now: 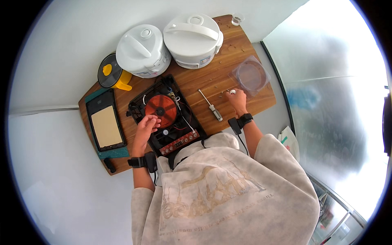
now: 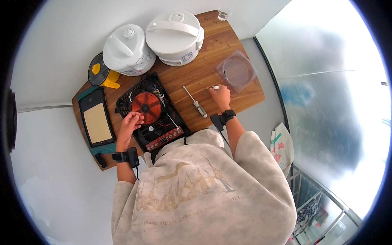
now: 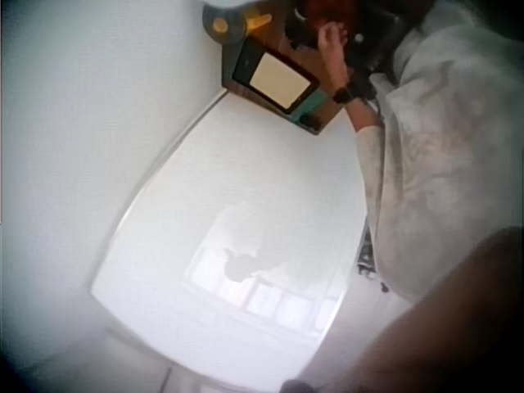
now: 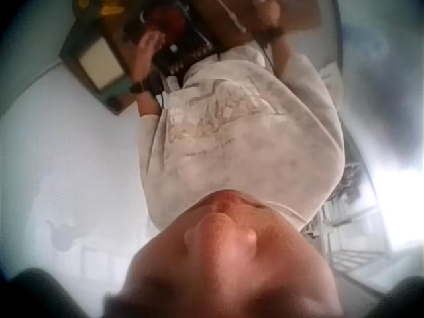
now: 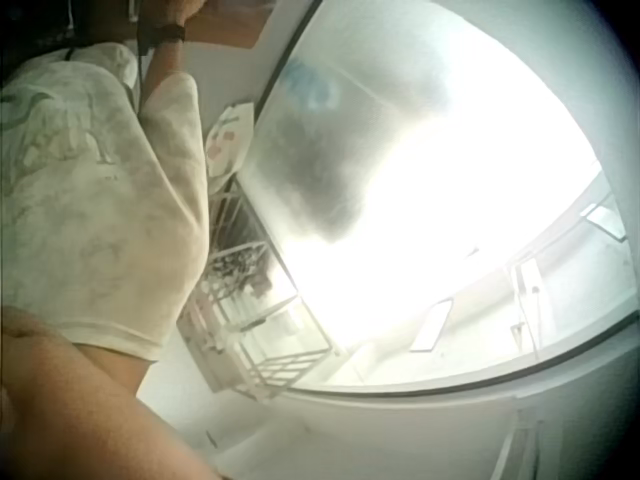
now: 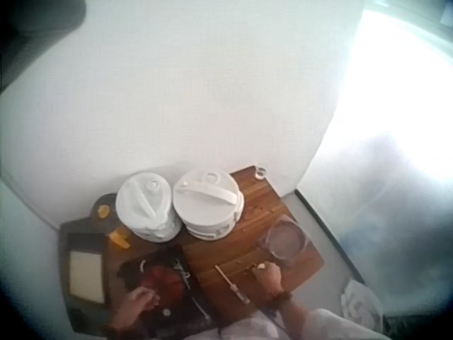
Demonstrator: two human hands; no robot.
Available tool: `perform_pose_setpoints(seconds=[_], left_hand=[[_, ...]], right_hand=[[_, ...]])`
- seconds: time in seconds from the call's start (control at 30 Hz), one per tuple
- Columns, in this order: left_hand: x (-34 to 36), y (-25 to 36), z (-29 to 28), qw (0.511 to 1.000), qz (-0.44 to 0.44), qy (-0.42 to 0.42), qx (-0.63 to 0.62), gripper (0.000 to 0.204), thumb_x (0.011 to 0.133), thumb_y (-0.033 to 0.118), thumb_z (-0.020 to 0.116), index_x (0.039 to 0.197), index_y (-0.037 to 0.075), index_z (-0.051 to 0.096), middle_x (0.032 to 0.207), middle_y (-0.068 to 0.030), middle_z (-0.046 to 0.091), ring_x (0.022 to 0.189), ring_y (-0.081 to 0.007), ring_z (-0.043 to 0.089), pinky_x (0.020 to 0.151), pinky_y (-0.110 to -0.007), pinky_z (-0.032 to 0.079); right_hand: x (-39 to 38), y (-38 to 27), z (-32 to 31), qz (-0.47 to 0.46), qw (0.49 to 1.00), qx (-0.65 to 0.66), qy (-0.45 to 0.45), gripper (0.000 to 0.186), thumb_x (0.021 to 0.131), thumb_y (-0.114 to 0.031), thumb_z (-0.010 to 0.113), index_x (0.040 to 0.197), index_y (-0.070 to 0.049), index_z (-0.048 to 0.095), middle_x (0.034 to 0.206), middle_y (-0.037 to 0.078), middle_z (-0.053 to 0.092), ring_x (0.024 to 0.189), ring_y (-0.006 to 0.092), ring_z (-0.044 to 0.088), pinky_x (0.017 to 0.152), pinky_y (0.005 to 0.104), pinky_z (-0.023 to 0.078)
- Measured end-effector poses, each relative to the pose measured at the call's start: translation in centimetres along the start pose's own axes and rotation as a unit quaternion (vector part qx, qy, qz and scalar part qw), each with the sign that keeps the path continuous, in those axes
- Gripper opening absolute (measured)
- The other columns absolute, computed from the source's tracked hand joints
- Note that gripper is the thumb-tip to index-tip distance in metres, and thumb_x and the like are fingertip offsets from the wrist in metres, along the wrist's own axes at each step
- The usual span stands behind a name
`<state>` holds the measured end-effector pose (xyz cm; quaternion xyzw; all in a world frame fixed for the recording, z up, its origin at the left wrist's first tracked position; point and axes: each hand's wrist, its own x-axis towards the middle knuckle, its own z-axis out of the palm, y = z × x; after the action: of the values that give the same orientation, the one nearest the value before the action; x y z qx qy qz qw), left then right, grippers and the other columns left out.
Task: The person solders wires to a circuit board using a soldering iron and solder. They then use a screwdriver to tighten screws on a red fan attached to the board.
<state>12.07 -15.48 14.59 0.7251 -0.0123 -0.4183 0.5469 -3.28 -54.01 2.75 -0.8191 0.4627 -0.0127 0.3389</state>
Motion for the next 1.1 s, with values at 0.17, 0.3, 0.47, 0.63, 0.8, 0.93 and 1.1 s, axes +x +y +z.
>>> perform_pose_setpoints(seconds=[0.17,0.3,0.47,0.63,0.8,0.93,1.1], left_hand=[[1.1,1.7,1.7,0.997,0.040,-0.048,0.033,0.020,0.101,0.021,0.058,0.113,0.005,0.061,0.106,-0.0062,0.069,0.090,-0.0127,0.066,0.081,-0.027,0.053],[1.7,4.2,5.4,0.992,0.004,-0.118,0.038,0.022,0.100,0.019,0.060,0.114,0.002,0.061,0.105,-0.0080,0.070,0.089,-0.0142,0.068,0.080,-0.028,0.055],[1.6,5.1,7.5,0.981,-0.009,-0.196,0.010,0.026,0.100,0.021,0.061,0.117,0.002,0.059,0.106,-0.0084,0.069,0.091,-0.0154,0.070,0.081,-0.027,0.058],[0.8,5.0,7.2,0.977,-0.040,-0.207,-0.029,0.022,0.098,0.016,0.064,0.114,0.002,0.061,0.103,-0.0065,0.070,0.092,-0.0135,0.069,0.081,-0.025,0.058],[0.0,4.9,6.8,0.978,-0.028,-0.200,-0.044,0.019,0.095,0.012,0.067,0.110,0.002,0.062,0.099,-0.0051,0.070,0.089,-0.0122,0.069,0.078,-0.024,0.057],[-0.8,4.8,6.2,0.978,0.013,-0.188,-0.087,0.019,0.091,0.007,0.070,0.107,0.002,0.062,0.098,-0.0042,0.069,0.089,-0.0113,0.068,0.078,-0.024,0.057],[-2.1,6.0,5.0,0.979,0.054,-0.169,-0.095,0.018,0.087,0.002,0.071,0.104,0.003,0.062,0.098,-0.0025,0.065,0.089,-0.0094,0.064,0.079,-0.024,0.054]], right_hand=[[-4.7,-6.5,-3.2,-0.198,0.964,0.082,-0.158,0.020,0.077,-0.024,0.072,0.085,-0.005,0.071,0.080,0.020,0.069,0.077,0.0380,0.068,0.072,0.0449,0.054],[-8.0,-11.8,-4.9,-0.303,0.920,0.118,-0.218,0.017,0.077,-0.023,0.072,0.085,-0.008,0.070,0.077,0.018,0.069,0.075,0.0383,0.067,0.070,0.0445,0.054],[-9.9,-14.1,-4.8,-0.403,0.871,0.108,-0.260,0.016,0.078,-0.021,0.073,0.085,-0.009,0.067,0.076,0.016,0.068,0.075,0.0393,0.065,0.067,0.0469,0.051],[-10.7,-15.6,-5.7,-0.426,0.859,0.092,-0.268,0.013,0.080,-0.016,0.071,0.085,-0.007,0.065,0.079,0.014,0.068,0.075,0.0368,0.065,0.066,0.0426,0.051],[-11.3,-16.0,-5.2,-0.449,0.847,0.089,-0.271,0.012,0.080,-0.015,0.071,0.087,-0.006,0.065,0.082,0.014,0.069,0.077,0.0356,0.065,0.068,0.0417,0.051],[-11.4,-17.4,-6.5,-0.453,0.820,0.160,-0.312,0.014,0.080,-0.012,0.071,0.092,-0.006,0.067,0.084,0.015,0.069,0.077,0.0354,0.065,0.069,0.0388,0.052],[-10.6,-18.6,-10.1,-0.323,0.869,0.266,-0.265,0.016,0.084,-0.009,0.065,0.098,-0.002,0.067,0.083,0.008,0.069,0.072,0.0156,0.064,0.066,0.0302,0.050]])
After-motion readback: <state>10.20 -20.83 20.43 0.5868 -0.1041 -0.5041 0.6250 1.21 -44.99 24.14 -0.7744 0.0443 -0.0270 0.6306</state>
